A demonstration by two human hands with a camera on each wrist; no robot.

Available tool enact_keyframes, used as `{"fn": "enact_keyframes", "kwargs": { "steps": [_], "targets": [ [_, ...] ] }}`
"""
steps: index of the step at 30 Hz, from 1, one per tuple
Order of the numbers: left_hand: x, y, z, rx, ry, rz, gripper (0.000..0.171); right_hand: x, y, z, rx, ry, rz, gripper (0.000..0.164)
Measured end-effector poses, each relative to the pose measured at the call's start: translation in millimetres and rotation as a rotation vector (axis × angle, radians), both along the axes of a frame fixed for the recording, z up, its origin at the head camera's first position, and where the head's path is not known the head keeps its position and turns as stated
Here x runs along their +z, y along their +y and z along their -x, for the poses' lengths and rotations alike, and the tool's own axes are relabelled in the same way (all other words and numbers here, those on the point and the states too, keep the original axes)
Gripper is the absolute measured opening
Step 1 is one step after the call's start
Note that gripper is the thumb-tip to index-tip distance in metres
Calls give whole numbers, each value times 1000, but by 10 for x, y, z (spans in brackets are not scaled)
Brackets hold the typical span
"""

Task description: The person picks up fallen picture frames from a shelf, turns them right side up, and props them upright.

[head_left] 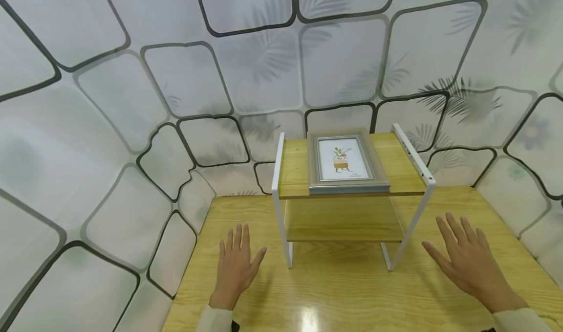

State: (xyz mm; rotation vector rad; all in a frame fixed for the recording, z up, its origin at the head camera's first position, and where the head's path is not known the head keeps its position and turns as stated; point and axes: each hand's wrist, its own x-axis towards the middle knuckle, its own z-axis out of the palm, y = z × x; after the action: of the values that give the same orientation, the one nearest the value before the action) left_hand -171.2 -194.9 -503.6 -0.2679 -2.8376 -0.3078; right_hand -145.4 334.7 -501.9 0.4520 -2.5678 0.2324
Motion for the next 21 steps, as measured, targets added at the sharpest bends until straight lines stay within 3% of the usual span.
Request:
{"fn": "enact_keyframes", "kwargs": {
  "steps": [4, 11, 21],
  "targets": [
    [42, -18, 15, 4, 11, 32, 78, 68, -13, 38, -8, 28, -4, 75],
    [230, -85, 97, 4, 105, 68, 79, 267, 11, 135, 42, 178, 18, 84],
    [583, -42, 275, 19, 96, -58, 82, 646, 73, 272, 43, 333, -19, 91]
  ]
}}
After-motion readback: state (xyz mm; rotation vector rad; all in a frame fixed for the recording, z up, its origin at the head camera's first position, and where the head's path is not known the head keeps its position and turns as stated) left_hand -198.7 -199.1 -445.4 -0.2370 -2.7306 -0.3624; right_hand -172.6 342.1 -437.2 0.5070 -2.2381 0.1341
